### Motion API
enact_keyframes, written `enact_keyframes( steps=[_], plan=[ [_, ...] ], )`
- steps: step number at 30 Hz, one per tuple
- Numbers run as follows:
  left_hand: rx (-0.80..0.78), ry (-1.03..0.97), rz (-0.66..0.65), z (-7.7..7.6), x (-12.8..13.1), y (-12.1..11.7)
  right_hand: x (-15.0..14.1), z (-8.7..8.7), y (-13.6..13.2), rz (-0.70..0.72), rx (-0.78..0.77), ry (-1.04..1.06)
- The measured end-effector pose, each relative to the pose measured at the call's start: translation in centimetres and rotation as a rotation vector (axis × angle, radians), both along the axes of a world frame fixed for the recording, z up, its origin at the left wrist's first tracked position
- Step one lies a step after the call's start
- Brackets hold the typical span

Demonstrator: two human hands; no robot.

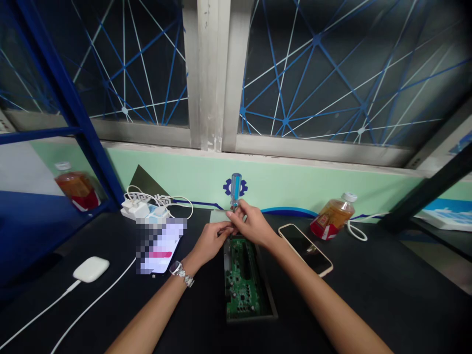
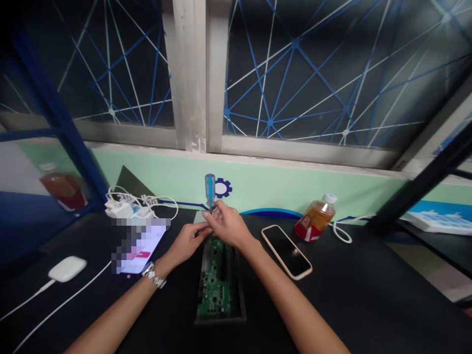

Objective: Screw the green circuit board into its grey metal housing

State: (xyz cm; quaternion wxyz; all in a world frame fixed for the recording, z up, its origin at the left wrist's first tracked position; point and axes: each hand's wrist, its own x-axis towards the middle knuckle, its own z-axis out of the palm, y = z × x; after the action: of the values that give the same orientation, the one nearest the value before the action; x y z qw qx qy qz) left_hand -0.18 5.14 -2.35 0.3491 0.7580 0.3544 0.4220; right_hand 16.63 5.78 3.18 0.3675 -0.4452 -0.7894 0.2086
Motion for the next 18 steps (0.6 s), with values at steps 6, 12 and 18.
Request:
enact_keyframes(
  steps=[6,12,18],
  plan=[
    [0.017,-0.027,0.045,0.3,0.2,-1.0,-0.9,1.6,-0.2,-0.211,0.149,0.046],
    [0.013,-0.043,0.06,0.0,0.4,-1.1,-1.1,2.1,-0.6,-0.302,0.243,-0.029],
    [-0.015,-0.064,0.073,-0.4,0.4,-0.9,-1.2,2.0,-0.6,-0.263,0.216,0.007]
  ],
)
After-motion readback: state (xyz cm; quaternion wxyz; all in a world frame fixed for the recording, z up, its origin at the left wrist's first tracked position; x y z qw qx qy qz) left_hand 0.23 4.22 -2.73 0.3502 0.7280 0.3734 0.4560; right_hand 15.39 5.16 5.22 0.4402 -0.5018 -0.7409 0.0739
